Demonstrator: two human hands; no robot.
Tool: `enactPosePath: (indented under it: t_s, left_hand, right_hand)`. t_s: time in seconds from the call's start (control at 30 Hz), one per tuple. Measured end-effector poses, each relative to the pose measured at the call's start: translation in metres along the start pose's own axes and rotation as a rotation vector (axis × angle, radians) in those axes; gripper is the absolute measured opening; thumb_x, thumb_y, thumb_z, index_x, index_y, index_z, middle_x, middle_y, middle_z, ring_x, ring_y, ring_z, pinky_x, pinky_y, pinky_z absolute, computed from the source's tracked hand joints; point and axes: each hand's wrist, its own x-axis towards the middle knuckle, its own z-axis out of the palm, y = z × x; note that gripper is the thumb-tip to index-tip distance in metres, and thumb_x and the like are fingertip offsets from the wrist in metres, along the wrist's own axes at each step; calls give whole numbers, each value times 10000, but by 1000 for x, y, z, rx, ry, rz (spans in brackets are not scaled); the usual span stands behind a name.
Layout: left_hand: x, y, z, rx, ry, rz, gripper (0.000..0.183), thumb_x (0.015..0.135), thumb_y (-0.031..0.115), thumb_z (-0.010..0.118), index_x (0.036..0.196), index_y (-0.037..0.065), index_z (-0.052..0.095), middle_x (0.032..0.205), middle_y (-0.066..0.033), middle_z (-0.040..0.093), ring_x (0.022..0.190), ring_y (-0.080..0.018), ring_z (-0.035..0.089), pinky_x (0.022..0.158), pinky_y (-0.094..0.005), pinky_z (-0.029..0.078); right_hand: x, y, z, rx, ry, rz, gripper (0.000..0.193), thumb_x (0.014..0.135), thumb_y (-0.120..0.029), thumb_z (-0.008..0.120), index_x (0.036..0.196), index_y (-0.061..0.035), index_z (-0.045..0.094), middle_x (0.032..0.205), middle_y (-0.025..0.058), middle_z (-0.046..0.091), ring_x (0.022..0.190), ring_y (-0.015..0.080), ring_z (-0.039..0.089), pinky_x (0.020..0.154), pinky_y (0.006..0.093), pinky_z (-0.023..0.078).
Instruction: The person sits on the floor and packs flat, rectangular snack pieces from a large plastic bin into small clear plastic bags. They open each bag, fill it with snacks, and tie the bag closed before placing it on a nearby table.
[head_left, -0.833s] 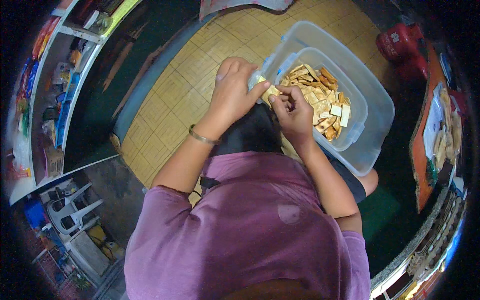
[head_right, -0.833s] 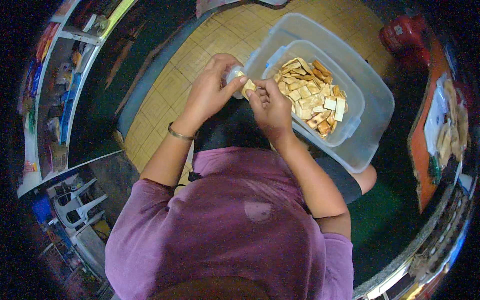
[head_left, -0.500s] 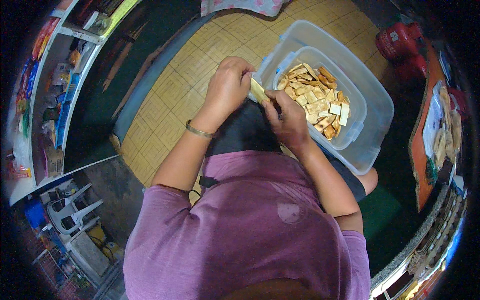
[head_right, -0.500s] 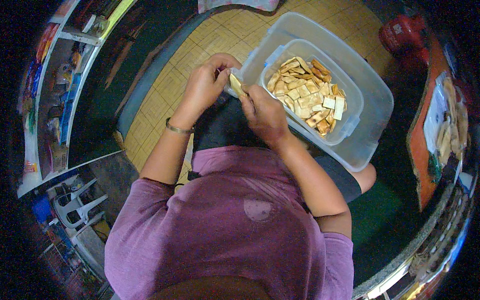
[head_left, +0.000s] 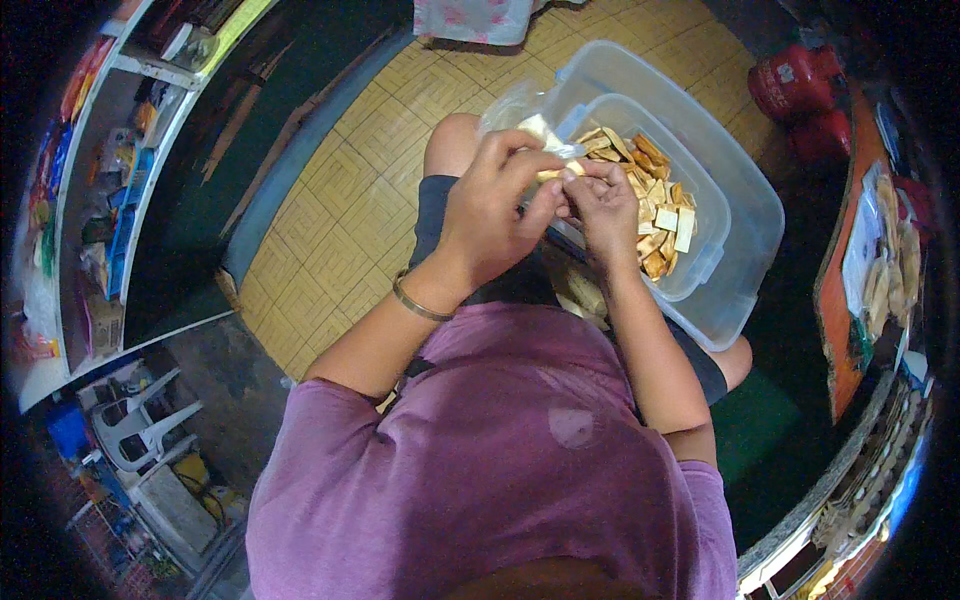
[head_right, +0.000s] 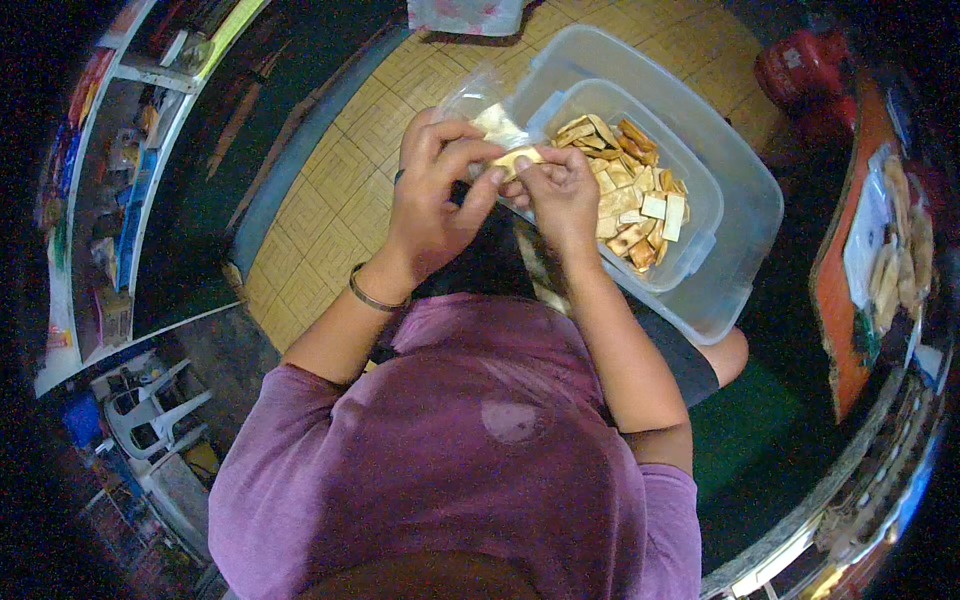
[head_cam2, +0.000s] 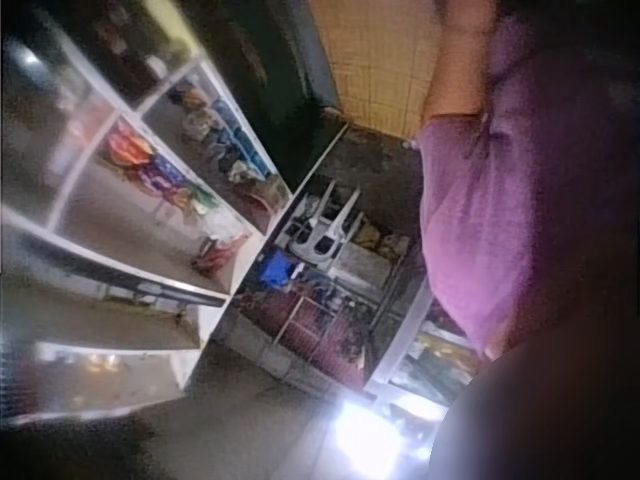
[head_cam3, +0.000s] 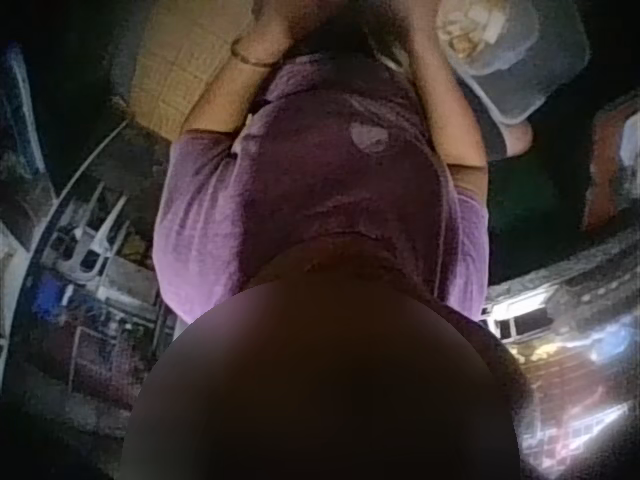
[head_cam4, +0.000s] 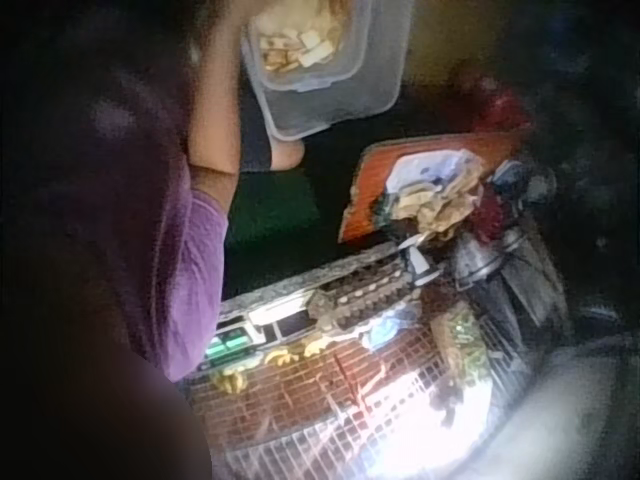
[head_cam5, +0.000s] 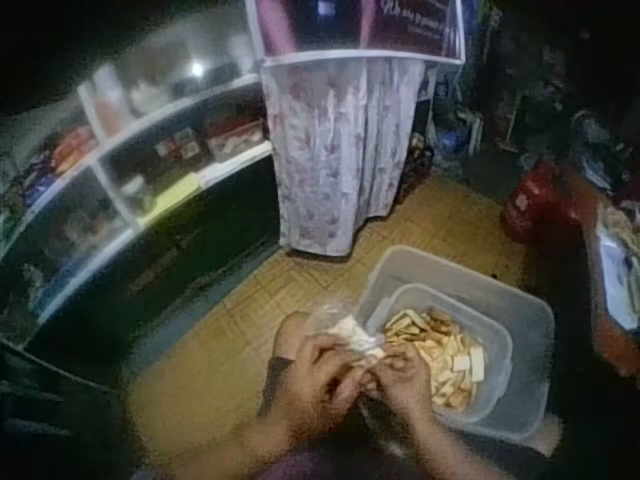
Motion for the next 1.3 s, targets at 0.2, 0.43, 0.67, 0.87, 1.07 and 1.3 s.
enactPosePath:
  t_s: [0.2,0.43,0.67,0.87,1.07,1.3]
  left_hand:
    - [-20,-32,12,-772,6,-959,195,960,231,605,1020,48,629,946,-9,624,792,-99,583,691,-231,486]
    - [-16,-35,24,-871,-16,-854,198,1001,241,548,1037,57,614,854,17,611,781,-72,559,716,-223,472]
    - [-36,-39,32,-752,-201,-616,154,969,190,581,931,42,597,784,15,577,721,-66,523,666,-206,434]
    - [-46,-28,39,-672,98,-566,221,925,166,643,1072,15,575,928,-45,596,805,-93,562,716,-248,486]
    - [-30,-21,39,-578,129,-606,242,915,146,659,1097,5,584,959,-63,611,857,-127,588,770,-258,491]
    - [-39,-19,34,-495,-143,-502,93,886,96,670,961,44,656,901,-64,620,835,-147,586,763,-286,469]
  right_hand:
    - [-6,-8,-7,247,-60,82,291,903,-115,668,1088,-12,468,883,137,667,706,197,692,607,256,535]
    - [-10,-10,-6,272,-86,76,268,910,-112,655,1094,-32,477,899,139,669,708,201,691,623,285,552]
    - [-9,-4,-7,485,-86,102,244,911,-88,646,1085,-43,480,893,147,669,710,235,696,613,313,556]
    - [-3,-6,-5,320,-11,-7,277,902,-96,665,1081,-29,464,876,144,668,712,221,697,597,273,532]
    - [-5,-6,2,317,-42,50,295,894,-97,672,1075,-2,460,884,139,665,698,192,684,570,244,489]
    - [1,14,-7,300,15,7,277,891,-83,664,1070,19,480,834,103,652,650,155,646,556,237,458]
